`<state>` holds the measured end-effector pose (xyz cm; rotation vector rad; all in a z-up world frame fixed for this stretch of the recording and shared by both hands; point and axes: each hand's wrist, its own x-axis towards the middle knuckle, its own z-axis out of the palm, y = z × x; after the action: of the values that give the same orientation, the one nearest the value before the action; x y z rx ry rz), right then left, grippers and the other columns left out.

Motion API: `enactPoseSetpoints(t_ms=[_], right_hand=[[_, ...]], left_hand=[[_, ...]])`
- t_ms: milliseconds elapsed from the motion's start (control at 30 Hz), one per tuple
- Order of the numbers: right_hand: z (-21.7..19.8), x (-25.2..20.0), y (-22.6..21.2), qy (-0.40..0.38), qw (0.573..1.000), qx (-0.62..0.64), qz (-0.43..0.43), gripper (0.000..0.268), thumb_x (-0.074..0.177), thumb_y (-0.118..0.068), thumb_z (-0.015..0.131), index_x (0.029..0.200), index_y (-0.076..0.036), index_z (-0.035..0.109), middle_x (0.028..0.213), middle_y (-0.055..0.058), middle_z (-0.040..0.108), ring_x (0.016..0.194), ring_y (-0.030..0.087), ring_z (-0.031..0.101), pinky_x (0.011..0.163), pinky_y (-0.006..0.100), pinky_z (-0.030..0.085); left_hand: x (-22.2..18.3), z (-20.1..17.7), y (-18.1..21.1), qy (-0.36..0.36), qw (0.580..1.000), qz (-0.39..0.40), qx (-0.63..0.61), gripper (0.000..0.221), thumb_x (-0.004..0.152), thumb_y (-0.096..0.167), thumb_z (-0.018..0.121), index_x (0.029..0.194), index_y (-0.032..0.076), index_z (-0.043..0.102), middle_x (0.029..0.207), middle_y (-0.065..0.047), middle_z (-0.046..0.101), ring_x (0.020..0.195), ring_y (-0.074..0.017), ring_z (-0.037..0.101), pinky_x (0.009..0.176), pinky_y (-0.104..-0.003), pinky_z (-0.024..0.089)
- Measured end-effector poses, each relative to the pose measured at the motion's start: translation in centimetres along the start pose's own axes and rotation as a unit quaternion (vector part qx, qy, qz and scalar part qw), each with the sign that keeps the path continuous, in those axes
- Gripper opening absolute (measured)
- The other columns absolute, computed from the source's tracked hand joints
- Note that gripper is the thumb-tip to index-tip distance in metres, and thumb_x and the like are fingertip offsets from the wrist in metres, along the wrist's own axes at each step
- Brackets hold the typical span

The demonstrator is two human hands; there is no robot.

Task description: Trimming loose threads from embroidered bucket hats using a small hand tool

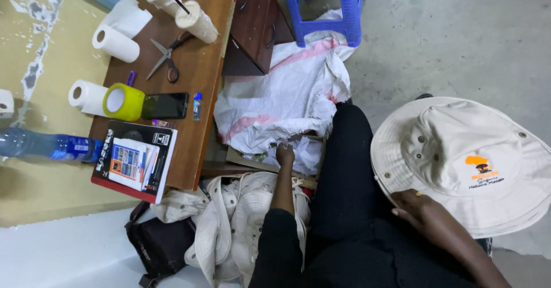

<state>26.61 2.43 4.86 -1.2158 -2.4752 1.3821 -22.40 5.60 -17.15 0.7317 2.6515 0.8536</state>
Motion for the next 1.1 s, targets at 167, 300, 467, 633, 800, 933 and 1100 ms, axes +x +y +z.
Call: enactPoseSetpoints(t_ms=[167, 300, 467, 633, 800, 933, 1100], right_hand=[[4.4, -3.0, 8.4, 0.08, 0.96, -0.26, -0.063, 0.07, 0.081, -0.052, 0.07, 0.146, -0.033, 0.052, 0.159, 0.005, 0.049, 0.142, 0.03, 0.051, 0.11, 0.042, 0.043], [7.1, -2.4, 9.7, 0.164, 0.92, -0.345, -0.084, 0.076, 0.091, -0.027, 0.049, 0.163, -0.009, 0.031, 0.169, 0.019, 0.036, 0.149, 0.044, 0.04, 0.114, 0.05, 0.042], [6.0, -1.8, 6.5, 0.227, 0.918, -0.296, -0.137, 0.064, 0.087, 0.0, 0.057, 0.15, 0.003, 0.045, 0.146, 0.029, 0.059, 0.133, 0.039, 0.062, 0.113, 0.044, 0.049], [4.4, -2.2, 1.9, 0.16, 0.98, -0.115, 0.009, 0.075, 0.089, 0.007, 0.053, 0.158, -0.016, 0.041, 0.077, 0.006, 0.062, 0.07, 0.024, 0.067, 0.07, 0.036, 0.05], [5.5, -1.0, 1.1, 0.15, 0.974, 0.032, -0.164, 0.077, 0.077, 0.009, 0.058, 0.149, -0.016, 0.056, 0.089, 0.009, 0.077, 0.077, 0.03, 0.075, 0.07, 0.037, 0.053], [3.1, -0.4, -4.4, 0.151, 0.961, 0.077, -0.218, 0.085, 0.072, 0.019, 0.056, 0.15, -0.013, 0.054, 0.082, 0.006, 0.069, 0.067, 0.022, 0.066, 0.066, 0.033, 0.05], [8.8, 4.7, -0.8, -0.048, 0.988, -0.057, -0.132, 0.033, 0.076, -0.034, 0.092, 0.089, -0.014, 0.069, 0.091, 0.011, 0.077, 0.084, 0.033, 0.075, 0.074, 0.045, 0.052]], left_hand=[[-0.5, -0.3, 1.3, -0.105, 0.987, -0.023, -0.118, 0.022, 0.091, 0.036, 0.066, 0.09, 0.017, 0.077, 0.093, -0.009, 0.079, 0.094, -0.0323, 0.072, 0.085, -0.045, 0.052], [-4.9, -1.3, 6.7, -0.228, 0.93, 0.137, -0.253, 0.024, 0.092, 0.03, 0.066, 0.094, 0.01, 0.079, 0.083, -0.003, 0.076, 0.082, -0.0171, 0.068, 0.081, -0.037, 0.05], [-14.3, -5.0, 16.4, -0.315, 0.891, 0.204, -0.257, 0.025, 0.099, 0.034, 0.062, 0.105, 0.015, 0.076, 0.086, -0.001, 0.076, 0.089, -0.0152, 0.07, 0.089, -0.034, 0.049], [-19.6, -10.5, 24.1, -0.295, 0.838, 0.311, -0.339, 0.008, 0.104, 0.022, 0.058, 0.101, 0.016, 0.061, 0.09, 0.002, 0.058, 0.085, -0.0125, 0.056, 0.082, -0.031, 0.046], [-19.5, -13.7, 27.2, -0.239, 0.864, 0.401, -0.19, 0.018, 0.102, 0.019, 0.056, 0.092, 0.008, 0.066, 0.086, -0.009, 0.068, 0.08, -0.0265, 0.064, 0.071, -0.04, 0.045], [-20.6, -16.3, 28.1, -0.191, 0.854, 0.453, -0.174, 0.021, 0.107, 0.022, 0.059, 0.099, 0.005, 0.07, 0.088, -0.008, 0.066, 0.078, -0.0245, 0.064, 0.072, -0.038, 0.047], [-21.3, -12.9, 25.0, -0.272, 0.841, 0.442, -0.154, 0.035, 0.086, 0.026, 0.081, 0.114, 0.009, 0.068, 0.104, -0.009, 0.061, 0.09, -0.026, 0.065, 0.08, -0.039, 0.052]])
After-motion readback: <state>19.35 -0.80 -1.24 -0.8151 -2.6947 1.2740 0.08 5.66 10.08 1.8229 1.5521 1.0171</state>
